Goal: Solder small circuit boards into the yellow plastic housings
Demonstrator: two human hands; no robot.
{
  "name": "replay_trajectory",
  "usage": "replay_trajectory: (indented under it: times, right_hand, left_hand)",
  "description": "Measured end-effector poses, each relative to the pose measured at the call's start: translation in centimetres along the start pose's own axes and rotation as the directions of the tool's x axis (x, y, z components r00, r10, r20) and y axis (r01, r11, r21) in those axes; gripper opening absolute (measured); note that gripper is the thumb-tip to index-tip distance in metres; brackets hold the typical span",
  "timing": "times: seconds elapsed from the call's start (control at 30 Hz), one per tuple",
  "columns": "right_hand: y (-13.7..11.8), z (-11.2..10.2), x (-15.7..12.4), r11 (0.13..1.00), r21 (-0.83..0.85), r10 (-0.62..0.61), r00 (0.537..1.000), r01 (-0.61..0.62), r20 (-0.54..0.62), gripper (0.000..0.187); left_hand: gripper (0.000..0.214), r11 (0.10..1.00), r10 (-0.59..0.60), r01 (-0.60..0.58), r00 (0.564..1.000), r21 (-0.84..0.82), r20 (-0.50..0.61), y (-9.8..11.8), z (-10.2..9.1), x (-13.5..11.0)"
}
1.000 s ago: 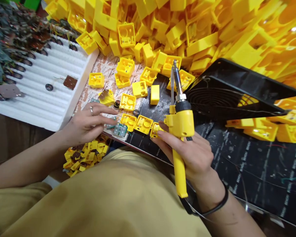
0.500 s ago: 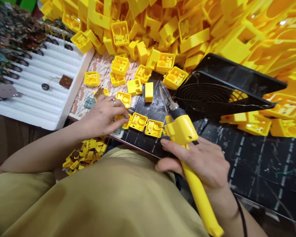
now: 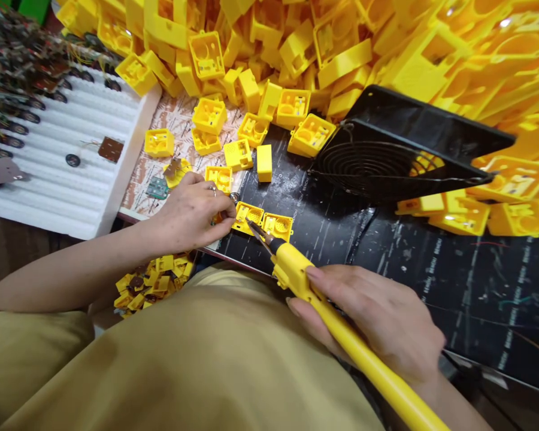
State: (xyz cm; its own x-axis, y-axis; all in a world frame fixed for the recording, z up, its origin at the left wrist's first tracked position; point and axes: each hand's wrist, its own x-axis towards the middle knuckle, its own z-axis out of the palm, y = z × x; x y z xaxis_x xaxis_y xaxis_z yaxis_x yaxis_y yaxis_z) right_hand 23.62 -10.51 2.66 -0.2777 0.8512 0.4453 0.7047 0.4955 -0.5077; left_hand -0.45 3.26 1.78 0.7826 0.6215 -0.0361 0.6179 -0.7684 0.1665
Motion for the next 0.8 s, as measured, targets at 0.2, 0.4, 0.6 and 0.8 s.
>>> replay_trajectory:
  times: [0.2,0.4,0.6,0.8]
  right_hand:
    - [0.4,0.3,0.6,0.996,0.028,-0.081,0.995,0.079,0.053,0.008]
    - [0.1,0.8,1.3,0.981,-0.037,-0.191,0.981,0.192,0.017,0.012]
    - [-0.3,-0.4,1.9,0.986,-0.039,-0.161,0.983,0.165,0.088,0.015]
    - [-0.4,-0.5,2.2,0.977,-0.058,-0.196,0.975,0.203,0.103,0.013]
  left_hand:
    - [0.021,0.999,0.002,-0.001,1.000,0.050,-0.022,0.2,0.0,-0.1]
    - [0.020,0.995,0.034,-0.034,0.999,0.092,-0.002,0.2,0.1,0.4]
    - [0.020,0.997,0.036,-0.043,0.994,0.066,0.104,0.0,-0.6,0.9]
    - [0.019,0.997,0.048,-0.054,0.992,0.047,0.120,-0.1,-0.8,0.9]
